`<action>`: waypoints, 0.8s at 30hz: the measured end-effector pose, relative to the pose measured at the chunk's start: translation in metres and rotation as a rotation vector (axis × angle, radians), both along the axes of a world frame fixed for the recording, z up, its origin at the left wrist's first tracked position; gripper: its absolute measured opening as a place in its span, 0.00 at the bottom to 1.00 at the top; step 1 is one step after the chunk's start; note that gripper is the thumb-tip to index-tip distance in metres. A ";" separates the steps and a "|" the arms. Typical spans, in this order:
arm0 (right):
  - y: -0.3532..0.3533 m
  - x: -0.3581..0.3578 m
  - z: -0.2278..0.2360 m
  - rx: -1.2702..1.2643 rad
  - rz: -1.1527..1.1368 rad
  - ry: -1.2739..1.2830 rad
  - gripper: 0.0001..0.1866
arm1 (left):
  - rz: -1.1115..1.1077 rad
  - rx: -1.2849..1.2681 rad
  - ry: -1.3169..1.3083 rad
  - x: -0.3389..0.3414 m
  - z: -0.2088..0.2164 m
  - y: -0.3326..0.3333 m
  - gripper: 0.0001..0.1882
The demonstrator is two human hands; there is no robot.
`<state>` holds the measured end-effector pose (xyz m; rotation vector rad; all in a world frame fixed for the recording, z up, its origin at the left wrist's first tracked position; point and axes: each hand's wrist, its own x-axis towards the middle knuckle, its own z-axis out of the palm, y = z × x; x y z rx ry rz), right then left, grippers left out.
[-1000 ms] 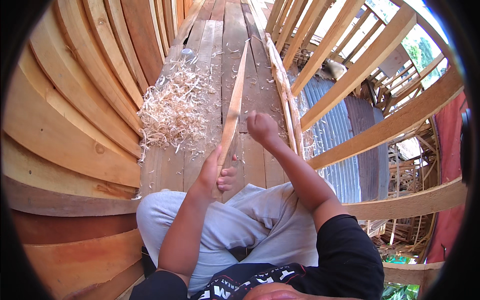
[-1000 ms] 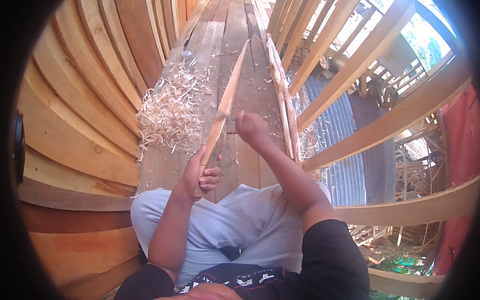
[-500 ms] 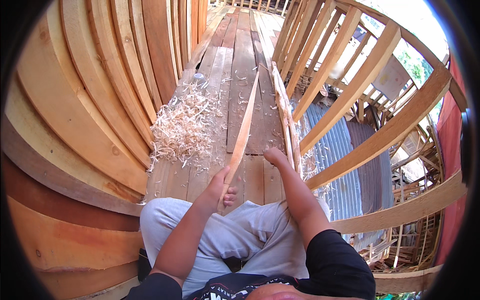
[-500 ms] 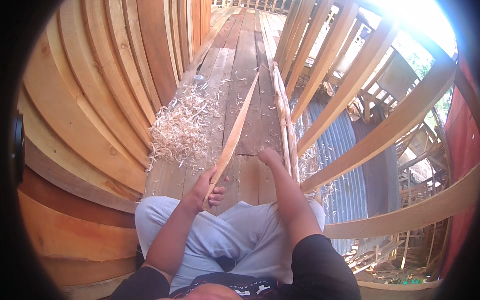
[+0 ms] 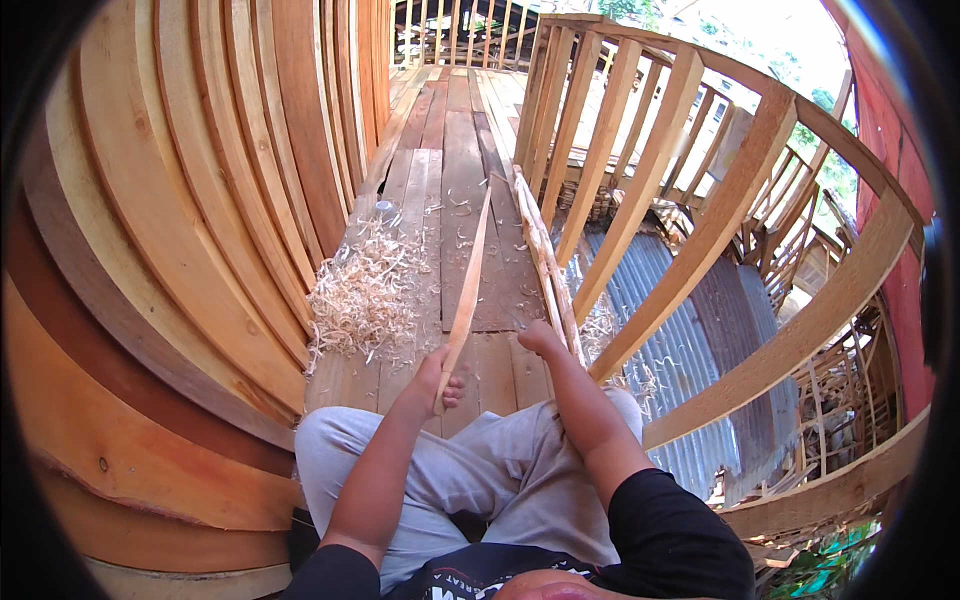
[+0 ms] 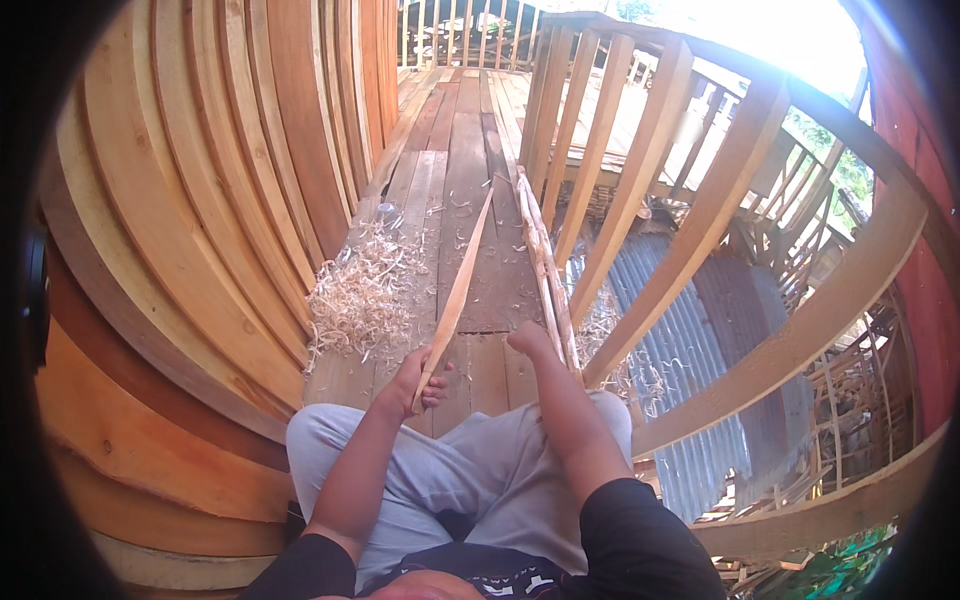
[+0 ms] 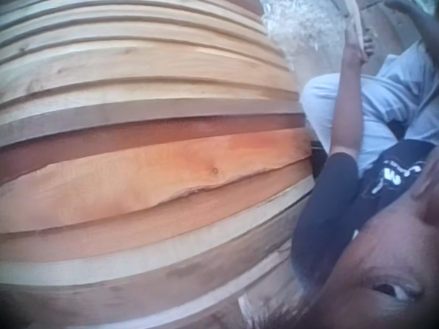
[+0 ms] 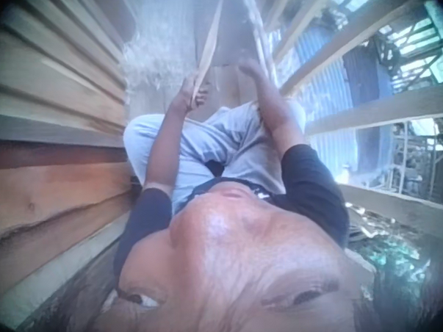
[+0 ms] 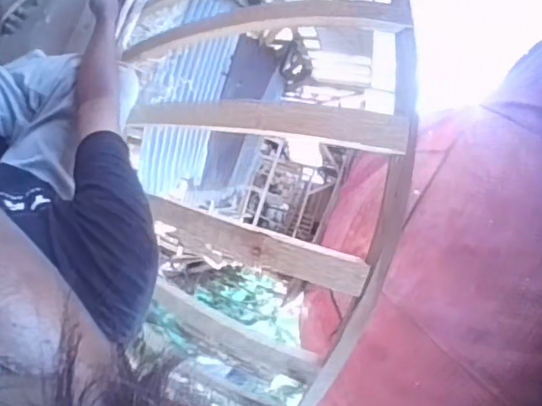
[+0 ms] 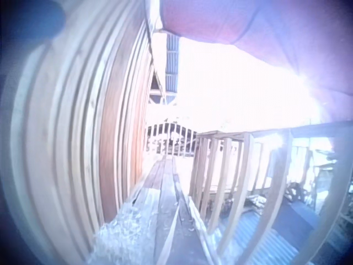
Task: The person sits cross-legged on a wooden floor and uses a knife to shave and shape a thin, curved wooden strip. They repeatedly scrape the surface to remove shavings and refine the edges of the strip.
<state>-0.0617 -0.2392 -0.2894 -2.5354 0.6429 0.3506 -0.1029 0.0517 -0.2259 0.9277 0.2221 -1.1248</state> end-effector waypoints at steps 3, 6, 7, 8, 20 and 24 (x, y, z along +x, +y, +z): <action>-0.016 -0.010 -0.003 -0.081 0.038 -0.155 0.21 | -0.015 -0.036 -0.023 0.005 0.007 -0.007 0.27; -0.001 -0.021 0.020 -0.034 0.037 -0.135 0.23 | 0.005 -0.031 0.006 0.003 -0.001 -0.001 0.27; 0.012 -0.024 0.035 -0.010 0.011 -0.095 0.22 | 0.024 -0.017 0.004 0.005 0.001 0.003 0.26; 0.027 -0.027 0.049 0.014 -0.013 -0.055 0.21 | 0.044 -0.003 0.001 0.006 0.002 0.008 0.26; 0.083 -0.019 0.090 -0.077 0.002 -0.269 0.26 | -0.028 -0.095 -0.081 -0.008 0.032 0.019 0.20; 0.101 -0.020 0.118 -0.119 -0.068 -0.289 0.30 | 0.026 -0.104 -0.014 -0.010 0.048 0.027 0.21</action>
